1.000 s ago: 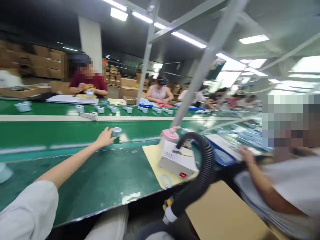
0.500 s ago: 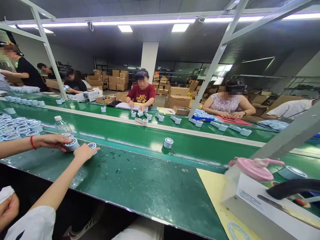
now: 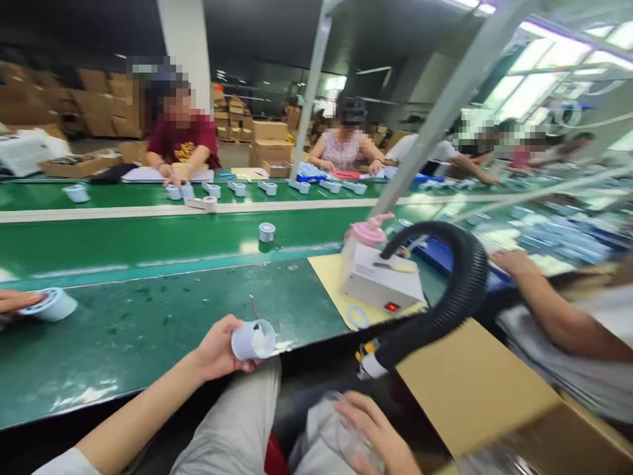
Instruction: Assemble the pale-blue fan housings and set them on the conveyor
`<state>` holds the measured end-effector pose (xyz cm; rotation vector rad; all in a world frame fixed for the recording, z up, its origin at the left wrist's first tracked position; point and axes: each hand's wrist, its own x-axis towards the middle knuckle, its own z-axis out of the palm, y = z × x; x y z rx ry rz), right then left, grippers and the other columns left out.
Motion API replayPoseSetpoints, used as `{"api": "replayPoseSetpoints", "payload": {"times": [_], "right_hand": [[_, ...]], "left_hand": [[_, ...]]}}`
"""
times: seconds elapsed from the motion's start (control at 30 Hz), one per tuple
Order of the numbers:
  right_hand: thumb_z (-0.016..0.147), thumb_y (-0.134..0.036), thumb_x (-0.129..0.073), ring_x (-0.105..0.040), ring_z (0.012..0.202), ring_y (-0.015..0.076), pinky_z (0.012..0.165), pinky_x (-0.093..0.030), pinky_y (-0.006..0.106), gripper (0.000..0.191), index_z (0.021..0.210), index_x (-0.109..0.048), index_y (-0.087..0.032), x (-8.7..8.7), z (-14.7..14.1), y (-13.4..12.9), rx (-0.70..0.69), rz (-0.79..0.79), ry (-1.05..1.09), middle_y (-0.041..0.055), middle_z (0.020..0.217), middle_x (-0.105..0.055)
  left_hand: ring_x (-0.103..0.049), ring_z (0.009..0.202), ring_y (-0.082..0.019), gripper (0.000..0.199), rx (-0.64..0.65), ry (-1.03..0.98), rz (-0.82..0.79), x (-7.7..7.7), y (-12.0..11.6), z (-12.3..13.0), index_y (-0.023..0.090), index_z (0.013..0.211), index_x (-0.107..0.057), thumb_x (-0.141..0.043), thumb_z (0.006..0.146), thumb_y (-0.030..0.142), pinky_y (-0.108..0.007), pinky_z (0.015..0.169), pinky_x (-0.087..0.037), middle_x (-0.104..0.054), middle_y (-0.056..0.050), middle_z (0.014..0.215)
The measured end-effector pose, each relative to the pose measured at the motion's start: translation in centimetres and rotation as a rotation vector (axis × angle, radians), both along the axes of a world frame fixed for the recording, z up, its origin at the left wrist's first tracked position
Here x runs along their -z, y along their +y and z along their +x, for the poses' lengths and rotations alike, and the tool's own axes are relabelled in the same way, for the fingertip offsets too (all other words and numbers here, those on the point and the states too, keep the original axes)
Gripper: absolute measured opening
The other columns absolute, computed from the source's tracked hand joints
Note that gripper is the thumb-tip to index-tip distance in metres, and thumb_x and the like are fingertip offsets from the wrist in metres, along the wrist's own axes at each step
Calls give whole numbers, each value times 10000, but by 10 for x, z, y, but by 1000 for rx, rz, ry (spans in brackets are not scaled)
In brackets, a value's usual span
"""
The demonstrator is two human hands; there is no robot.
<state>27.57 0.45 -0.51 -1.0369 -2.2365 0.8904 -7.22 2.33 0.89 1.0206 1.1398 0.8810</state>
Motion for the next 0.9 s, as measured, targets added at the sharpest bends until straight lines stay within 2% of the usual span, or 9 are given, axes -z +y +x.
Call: {"api": "replayPoseSetpoints", "payload": {"times": [0.1, 0.2, 0.27, 0.37, 0.47, 0.6, 0.7, 0.8, 0.9], "right_hand": [[999, -424, -576, -674, 1181, 355, 936, -632, 477, 483, 1457, -589, -272, 4, -27, -8, -31, 292, -97, 180, 1330, -626], [959, -296, -625, -647, 1151, 386, 879, -631, 532, 497, 1453, -592, -255, -1, -50, -6, 50, 464, -275, 210, 1365, -597], [922, -234, -658, -638, 1115, 394, 828, -634, 549, 464, 1386, -644, -243, -3, -56, -5, 99, 471, -354, 221, 1405, -577], [864, -144, -711, -626, 1127, 382, 819, -632, 525, 267, 1117, -741, -222, -3, -54, -7, 127, 389, -377, 193, 1390, -600], [799, -93, -782, -641, 1147, 339, 878, -616, 473, 166, 889, -715, -216, -2, -49, -11, 112, 204, -253, 150, 1310, -633], [865, -274, -775, -673, 1101, 284, 894, -592, 395, 114, 833, -685, -213, -7, -46, -16, 129, -111, 33, 114, 1217, -639], [992, -346, -589, -681, 1005, 247, 872, -570, 359, 301, 744, -681, -204, -14, -46, -19, 194, -221, 209, 100, 1087, -664], [940, -434, -663, -686, 939, 249, 754, -580, 328, 387, 632, -643, -200, -18, -46, -18, 270, -347, 338, 96, 987, -686], [842, -534, -767, -703, 953, 271, 705, -598, 331, 435, 587, -637, -206, -16, -44, -15, 343, -490, 473, 103, 955, -726]], "left_hand": [[-509, 455, -153, 674, 284, -40, -117, 11, 3, 53, 137, 909, -637, -311, 862, 725, -264, 386, -428, -575, -39, 641], [-490, 508, -132, 501, 453, 8, -125, 8, -1, 76, 156, 903, -660, -524, 865, 637, -238, 434, -422, -578, -5, 682], [-541, 666, -151, 342, 488, 56, -70, 1, -4, 80, 173, 888, -691, -678, 827, 509, -246, 587, -478, -613, -8, 778], [-576, 915, -209, 164, 466, 305, 172, -8, -10, 80, 197, 923, -723, -695, 841, 336, -312, 862, -473, -645, -38, 964], [-600, 954, -234, 167, 441, 500, 380, -8, -16, 80, 203, 1014, -712, -655, 878, 283, -354, 889, -456, -654, -63, 1032], [-608, 924, -236, 488, 309, 398, 445, 8, -17, 77, 202, 1106, -712, -880, 714, 440, -346, 853, -486, -650, -63, 1013], [-611, 953, -249, 690, 294, 329, 499, 21, -15, 73, 236, 1147, -755, -933, 571, 573, -368, 869, -516, -627, -73, 1026], [-618, 1114, -300, 685, 369, 298, 535, 28, -13, 70, 256, 1163, -771, -939, 571, 556, -443, 1005, -505, -623, -127, 1213], [-572, 1297, -349, 682, 454, 270, 477, 27, -16, 70, 267, 1265, -718, -926, 648, 471, -503, 1118, -447, -604, -154, 1403]]}}
